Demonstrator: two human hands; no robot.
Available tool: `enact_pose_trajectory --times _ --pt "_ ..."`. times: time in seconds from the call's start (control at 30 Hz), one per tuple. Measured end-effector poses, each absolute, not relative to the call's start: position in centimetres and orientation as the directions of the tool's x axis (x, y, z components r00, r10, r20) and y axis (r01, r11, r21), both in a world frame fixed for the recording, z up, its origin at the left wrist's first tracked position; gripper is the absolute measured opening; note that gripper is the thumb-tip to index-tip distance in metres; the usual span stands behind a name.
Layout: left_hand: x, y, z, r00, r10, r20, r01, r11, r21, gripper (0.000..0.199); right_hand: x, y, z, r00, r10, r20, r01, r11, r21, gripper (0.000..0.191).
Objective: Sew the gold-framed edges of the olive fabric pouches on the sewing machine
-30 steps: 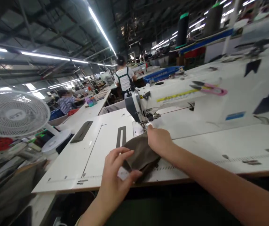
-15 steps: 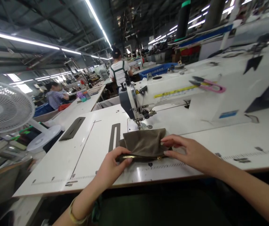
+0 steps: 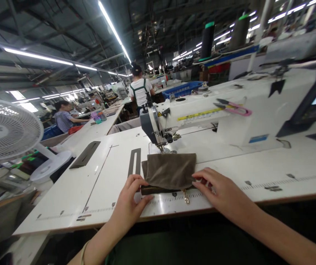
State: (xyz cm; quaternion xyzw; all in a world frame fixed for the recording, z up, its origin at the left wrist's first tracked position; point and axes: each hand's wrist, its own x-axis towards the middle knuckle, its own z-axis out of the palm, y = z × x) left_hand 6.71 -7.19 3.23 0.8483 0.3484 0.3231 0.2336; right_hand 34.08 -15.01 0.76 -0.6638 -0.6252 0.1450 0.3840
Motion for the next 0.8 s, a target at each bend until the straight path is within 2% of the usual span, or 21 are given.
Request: enact_pose_trajectory --times 0.07,0.17,0.23,0.3,0.37,0.4,0.47,0.53,0.6,0.67,0.8 --pt "7.0 -6.9 3.1 0.494 0.794 0.354 0.492 -0.591 0.640 0.029 34.6 -14.0 0.7 0.245 0.929 0.279 0.726 0.015 -0.687 0.043" --pt "7.7 -5.8 2.8 0.413 0.881 0.230 0.560 -0.445 0.698 0.040 35.4 -10.7 1.4 0.302 0.932 0.203 0.746 -0.098 -0.659 0.054" --pt "8.2 -4.8 2.7 0.462 0.868 0.183 0.549 -0.442 0.709 0.047 35.7 -8.5 2.1 0.275 0.949 0.155 0.765 -0.118 -0.633 0.048" --pt "8.6 -4.0 2.7 0.572 0.791 0.216 0.484 -0.538 0.690 0.059 35.6 -7.5 2.7 0.210 0.971 0.110 0.781 -0.099 -0.617 0.036" --pt "8.8 -3.6 2.8 0.613 0.708 0.350 0.438 -0.673 0.596 0.064 35.6 -8.0 3.3 0.143 0.987 0.070 0.785 -0.070 -0.616 0.031" --pt "8.9 -3.7 2.8 0.602 0.663 0.444 0.442 -0.740 0.507 0.060 35.6 -8.6 3.5 0.124 0.991 0.056 0.782 -0.063 -0.621 0.030" --pt "9.1 -4.2 2.7 0.587 0.537 0.606 0.464 -0.836 0.292 0.039 35.9 -10.3 3.6 0.134 0.990 0.034 0.774 -0.083 -0.627 0.032" --pt "9.5 -5.2 2.2 0.650 0.413 0.638 0.434 -0.891 0.135 0.019 36.0 -11.9 3.6 0.177 0.984 0.022 0.765 -0.124 -0.632 0.036" --pt "10.0 -6.2 1.3 0.733 0.348 0.585 0.376 -0.923 0.080 0.015 35.8 -12.8 3.6 0.217 0.976 0.025 0.748 -0.150 -0.646 0.036" --pt "10.6 -6.7 0.3 0.770 0.327 0.548 0.353 -0.934 0.062 0.021 35.1 -13.1 3.8 0.237 0.971 0.039 0.722 -0.149 -0.675 0.036" --pt "10.9 -6.5 -0.8 0.761 0.293 0.579 0.355 -0.935 0.007 0.023 33.6 -12.8 5.2 0.267 0.959 0.093 0.639 -0.104 -0.762 0.035"
